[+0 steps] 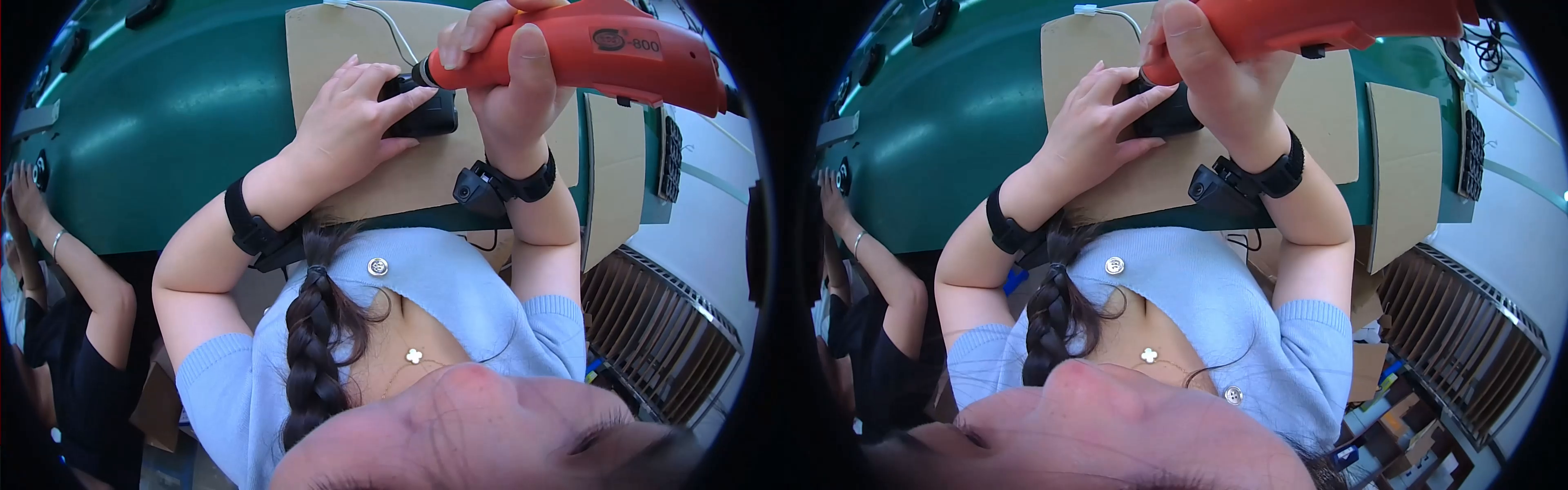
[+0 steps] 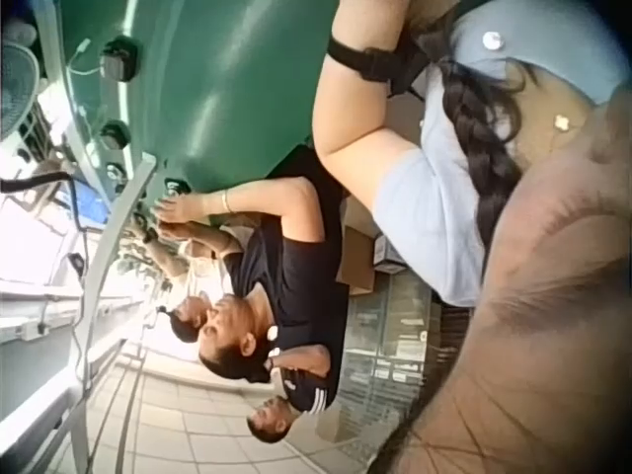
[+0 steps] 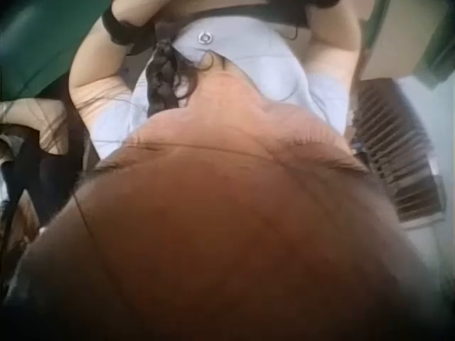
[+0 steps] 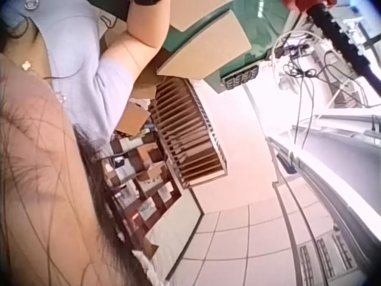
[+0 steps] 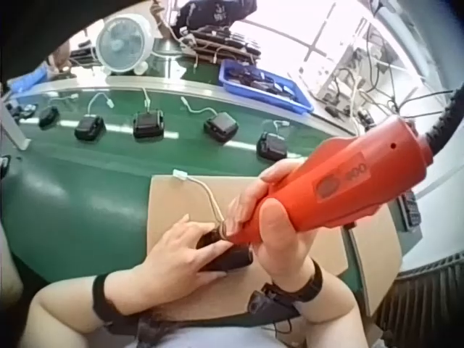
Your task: Assembling small electronic components using a red electric screwdriver at a manual workstation.
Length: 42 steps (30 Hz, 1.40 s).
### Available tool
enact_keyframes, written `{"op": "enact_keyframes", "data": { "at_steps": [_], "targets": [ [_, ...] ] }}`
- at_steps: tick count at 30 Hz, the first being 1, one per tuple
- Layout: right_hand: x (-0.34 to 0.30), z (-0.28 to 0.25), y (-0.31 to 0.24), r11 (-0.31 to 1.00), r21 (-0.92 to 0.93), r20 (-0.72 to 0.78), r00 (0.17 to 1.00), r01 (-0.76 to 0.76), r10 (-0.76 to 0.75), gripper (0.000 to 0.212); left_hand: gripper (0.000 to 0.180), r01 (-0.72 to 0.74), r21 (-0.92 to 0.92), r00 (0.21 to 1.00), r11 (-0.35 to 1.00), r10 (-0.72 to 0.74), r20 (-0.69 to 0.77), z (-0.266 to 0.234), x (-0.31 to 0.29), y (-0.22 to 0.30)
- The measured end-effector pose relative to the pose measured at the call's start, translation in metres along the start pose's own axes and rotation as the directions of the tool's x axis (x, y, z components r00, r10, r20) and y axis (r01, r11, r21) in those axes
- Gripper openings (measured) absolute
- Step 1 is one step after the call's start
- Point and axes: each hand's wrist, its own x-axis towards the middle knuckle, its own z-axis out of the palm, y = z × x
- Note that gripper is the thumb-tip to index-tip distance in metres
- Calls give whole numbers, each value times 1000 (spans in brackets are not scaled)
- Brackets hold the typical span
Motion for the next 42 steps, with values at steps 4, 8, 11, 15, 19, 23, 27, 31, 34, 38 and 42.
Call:
{"op": "enact_keyframes", "data": {
  "at_steps": [4,8,11,15,19,23,27,31,34,38,42],
  "targets": [
    [-1,-2,4,998,-52,14,1000,22,-22,49,63,-17,-28,1000,999,16,-25,1,0,3],
    [-1,-3,6,997,-74,21,1000,25,-23,49,62,-18,-30,999,999,17,-28,0,0,2],
    [-2,-3,5,997,-77,20,1000,20,-18,50,60,-9,-34,1000,999,8,-27,1,0,2],
    [-4,1,2,996,-90,14,1000,16,-15,50,58,-7,-34,1000,999,6,-24,0,1,2],
    [-4,4,0,993,-120,12,1000,12,-11,50,58,-2,-36,1000,999,1,-10,-1,2,2],
    [-3,2,2,994,-112,16,1000,18,-16,50,58,-2,-46,1000,999,1,-22,0,2,3],
    [-2,1,2,994,-101,22,999,29,-27,50,59,-3,-49,1000,999,1,-29,1,1,3],
    [-2,1,2,993,-112,18,1000,25,-23,49,61,-10,-62,999,998,8,-34,0,1,3],
    [-1,0,3,992,-123,24,999,25,-22,48,61,-6,-65,999,998,4,-34,1,1,3],
    [-1,1,2,992,-125,49,999,25,-19,43,60,-7,-67,999,998,5,-31,2,1,3],
    [0,0,2,986,-167,95,995,-18,35,36,59,-22,-62,998,998,19,-53,5,1,2]
  ]
}}
